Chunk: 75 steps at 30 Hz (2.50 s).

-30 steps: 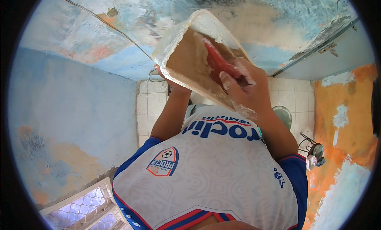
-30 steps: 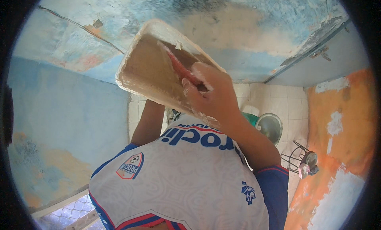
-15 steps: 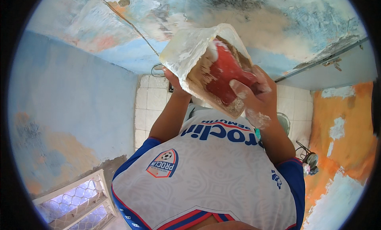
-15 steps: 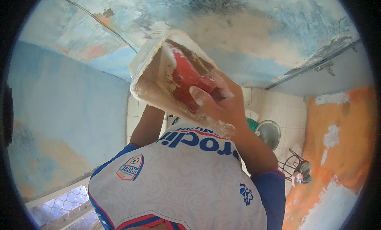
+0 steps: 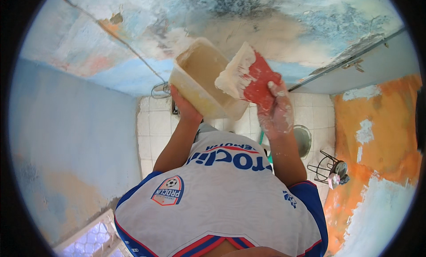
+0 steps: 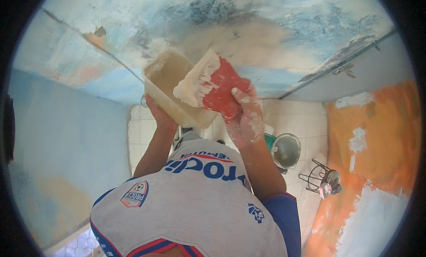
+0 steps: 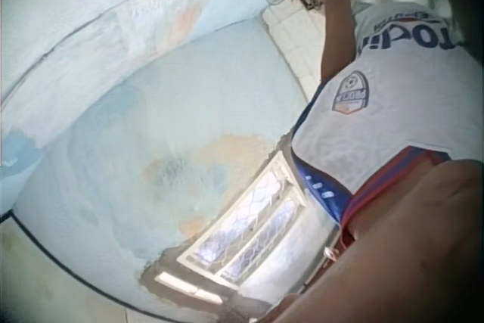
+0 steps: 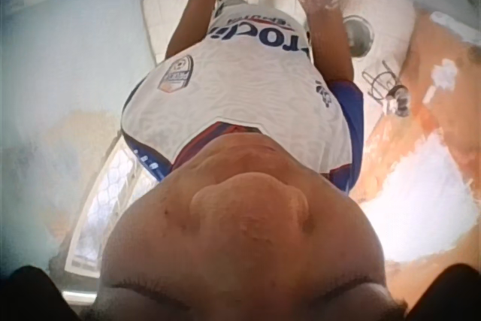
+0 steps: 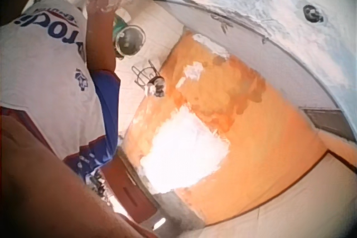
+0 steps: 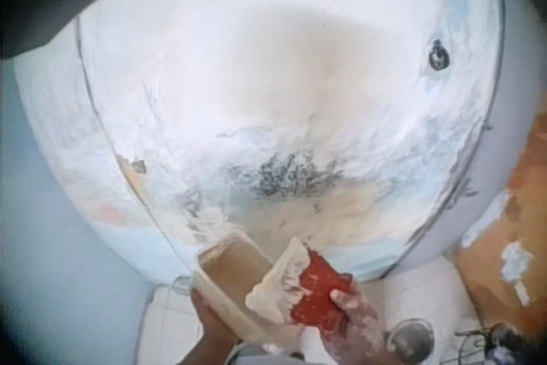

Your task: The person applies and smooths plaster onto a wall and ceiling using a scraper and a plastic container.

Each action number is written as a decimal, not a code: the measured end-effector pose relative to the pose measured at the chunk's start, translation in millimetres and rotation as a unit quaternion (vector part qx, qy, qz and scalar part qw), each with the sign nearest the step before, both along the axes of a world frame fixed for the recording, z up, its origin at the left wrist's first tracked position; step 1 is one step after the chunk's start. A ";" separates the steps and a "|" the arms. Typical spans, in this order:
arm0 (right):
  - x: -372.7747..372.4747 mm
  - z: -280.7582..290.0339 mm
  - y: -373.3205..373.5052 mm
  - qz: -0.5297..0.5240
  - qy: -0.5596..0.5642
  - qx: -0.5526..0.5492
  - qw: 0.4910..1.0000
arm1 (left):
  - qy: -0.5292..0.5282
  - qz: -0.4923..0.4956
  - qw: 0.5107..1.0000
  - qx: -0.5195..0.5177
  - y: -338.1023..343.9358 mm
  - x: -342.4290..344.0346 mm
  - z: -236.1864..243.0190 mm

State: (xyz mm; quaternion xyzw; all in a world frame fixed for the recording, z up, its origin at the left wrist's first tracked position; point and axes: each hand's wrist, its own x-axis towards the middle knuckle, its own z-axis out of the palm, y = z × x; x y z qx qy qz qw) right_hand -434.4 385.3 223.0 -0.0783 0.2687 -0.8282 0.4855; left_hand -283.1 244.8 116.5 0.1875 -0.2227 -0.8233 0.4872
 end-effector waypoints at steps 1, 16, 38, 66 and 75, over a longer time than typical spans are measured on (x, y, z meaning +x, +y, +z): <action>2.6 -3.9 -5.3 -0.010 -0.016 0.006 1.000 | 0.006 -0.016 1.000 0.014 -3.2 0.5 -3.5; -18.8 -76.4 -93.1 -0.249 0.017 -0.012 0.968 | -0.035 -0.119 0.991 0.053 -133.0 72.6 -17.5; -7.3 -127.3 -287.2 -0.535 0.561 0.262 0.574 | -0.142 -0.098 0.985 -0.009 -246.0 168.5 -10.8; 66.4 -107.9 -320.4 -0.413 0.695 0.370 0.458 | -0.140 -0.141 0.980 0.030 -247.7 167.0 -26.5; -66.5 -73.1 -263.7 -0.533 0.551 0.455 0.453 | -0.149 -0.149 0.977 0.038 -245.1 171.8 -30.4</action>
